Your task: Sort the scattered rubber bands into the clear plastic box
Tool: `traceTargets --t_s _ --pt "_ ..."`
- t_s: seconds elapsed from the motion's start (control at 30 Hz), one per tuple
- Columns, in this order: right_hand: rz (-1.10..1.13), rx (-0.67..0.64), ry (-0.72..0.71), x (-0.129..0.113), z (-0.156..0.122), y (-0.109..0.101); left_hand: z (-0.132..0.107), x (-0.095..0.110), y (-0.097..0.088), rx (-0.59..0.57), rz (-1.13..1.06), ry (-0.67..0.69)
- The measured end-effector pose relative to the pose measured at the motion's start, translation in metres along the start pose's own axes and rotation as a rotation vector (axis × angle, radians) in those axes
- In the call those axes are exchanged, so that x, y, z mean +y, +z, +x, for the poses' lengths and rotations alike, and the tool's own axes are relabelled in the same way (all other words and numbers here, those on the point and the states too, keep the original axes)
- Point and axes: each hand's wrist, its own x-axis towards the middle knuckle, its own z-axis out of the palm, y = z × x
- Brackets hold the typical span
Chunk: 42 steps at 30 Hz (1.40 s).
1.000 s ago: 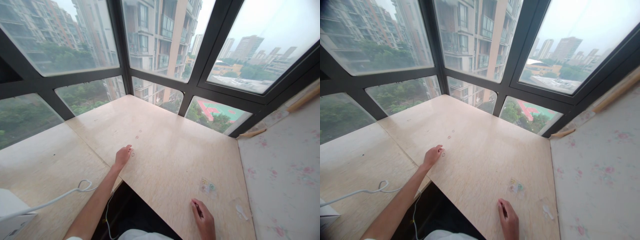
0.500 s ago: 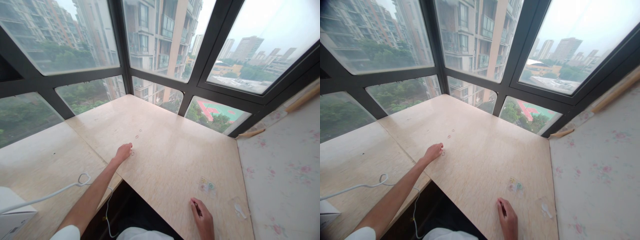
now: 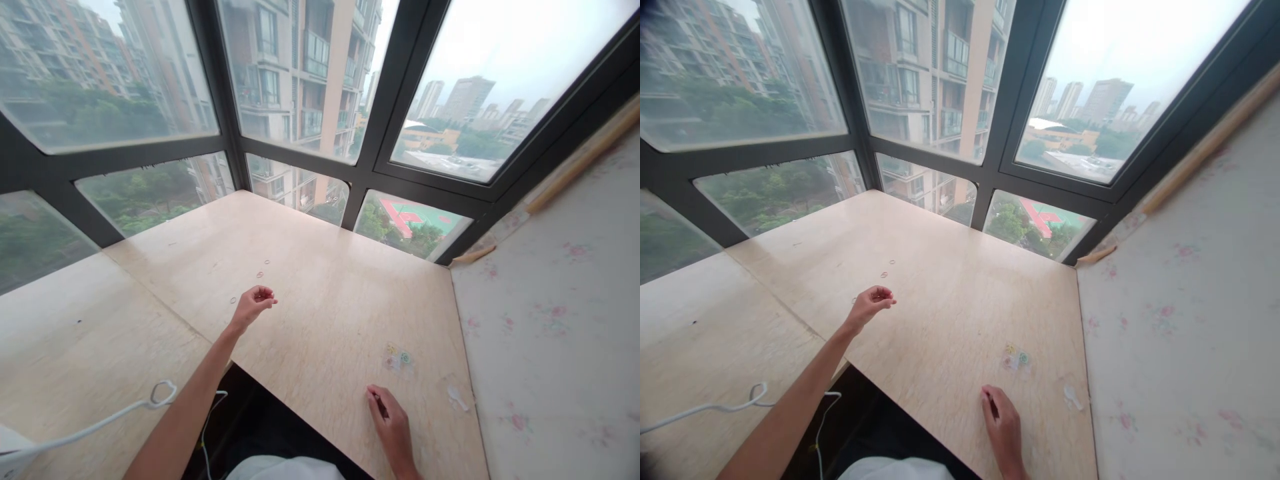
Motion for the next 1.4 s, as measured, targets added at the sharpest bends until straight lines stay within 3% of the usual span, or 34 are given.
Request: traceTargets --t_s 0.17,0.37,0.67,0.8,0.97,1.17,1.4 --pt "0.010 0.010 -0.032 -0.004 -0.001 -0.001 -0.018 0.025 0.045 -0.091 -0.210 -0.024" --pt "0.005 0.015 -0.054 -0.010 -0.010 -0.005 -0.035 0.034 0.095 -0.189 -0.366 -0.083" --pt "0.109 -0.116 -0.036 -0.020 -0.039 -0.036 -0.066 0.034 0.169 -0.386 -0.304 -0.152" --pt "0.123 -0.106 -0.004 -0.015 -0.052 -0.047 -0.083 0.033 0.207 -0.495 -0.282 -0.148" --pt "0.133 -0.061 0.010 -0.008 -0.061 -0.046 -0.099 0.030 0.248 -0.590 -0.197 -0.102" --pt "0.128 -0.005 0.014 -0.006 -0.062 -0.039 -0.105 0.021 0.274 -0.593 -0.023 0.089" --pt "0.116 -0.005 0.003 -0.005 -0.063 -0.039 -0.104 0.013 0.283 -0.569 0.221 0.215"
